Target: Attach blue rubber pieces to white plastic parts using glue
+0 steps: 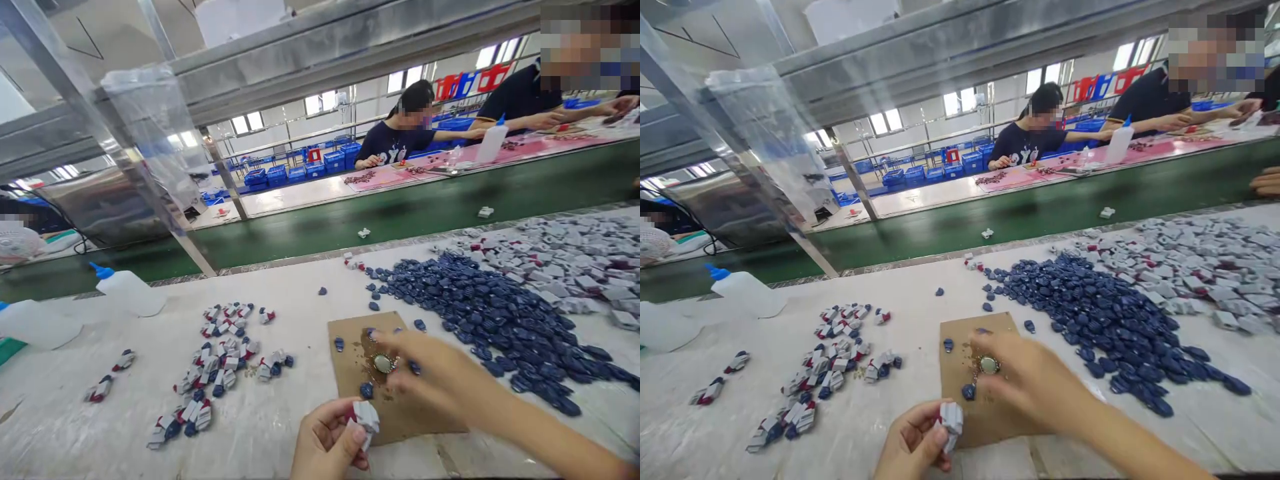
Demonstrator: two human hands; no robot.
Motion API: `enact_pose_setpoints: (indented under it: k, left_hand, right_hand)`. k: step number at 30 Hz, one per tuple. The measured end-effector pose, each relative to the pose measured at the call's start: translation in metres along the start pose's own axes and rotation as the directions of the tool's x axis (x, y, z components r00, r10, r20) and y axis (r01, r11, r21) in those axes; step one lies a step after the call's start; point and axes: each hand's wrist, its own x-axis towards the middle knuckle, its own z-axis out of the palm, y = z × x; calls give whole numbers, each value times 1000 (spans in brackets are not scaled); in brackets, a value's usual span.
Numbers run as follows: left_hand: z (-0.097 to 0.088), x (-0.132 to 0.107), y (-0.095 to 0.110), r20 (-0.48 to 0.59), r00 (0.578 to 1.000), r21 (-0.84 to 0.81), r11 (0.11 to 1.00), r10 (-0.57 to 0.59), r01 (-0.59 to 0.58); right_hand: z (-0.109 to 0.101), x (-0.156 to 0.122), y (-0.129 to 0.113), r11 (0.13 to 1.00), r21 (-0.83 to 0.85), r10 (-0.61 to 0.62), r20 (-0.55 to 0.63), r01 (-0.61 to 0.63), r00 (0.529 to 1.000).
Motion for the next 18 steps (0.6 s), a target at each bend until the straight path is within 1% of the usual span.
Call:
enact_pose_setpoints:
  k: [1, 2, 3, 5, 6, 8, 11, 13, 16, 18]
  left_hand:
    - [1, 0, 1, -28, 999, -16, 1000, -23, 23]
    - [3, -1, 3, -58, 998, -37, 999, -40, 38]
    - [4, -1, 5, -89, 995, -63, 997, -49, 44]
    - [5, -3, 9, -145, 988, -116, 992, -59, 42]
    - [5, -3, 10, -166, 984, -133, 990, -64, 42]
    - [4, -3, 12, -197, 977, -142, 989, -78, 50]
    - [1, -2, 13, -219, 972, -138, 989, -82, 53]
    - [-1, 0, 12, -217, 973, -147, 988, -80, 48]
    - [0, 2, 12, -205, 974, -164, 984, -96, 63]
    - [1, 3, 13, -195, 974, -169, 982, -115, 82]
  right_hand:
    - [-4, 1, 21, 982, -63, 176, -41, -179, 983]
    - [-7, 2, 43, 968, -88, 233, -52, -236, 971]
    - [-9, 4, 62, 963, -95, 250, -39, -252, 968]
    - [-11, 9, 93, 970, -79, 234, 25, -231, 972]
    - [-12, 11, 104, 975, -61, 215, 59, -212, 975]
    - [-12, 12, 117, 982, -23, 189, 107, -188, 976]
    - [-16, 7, 117, 979, 19, 196, 143, -201, 970]
    - [-20, 2, 107, 973, 53, 213, 162, -224, 964]
    - [-20, -1, 75, 966, 104, 216, 191, -239, 958]
    - [-13, 1, 50, 970, 126, 181, 186, -206, 966]
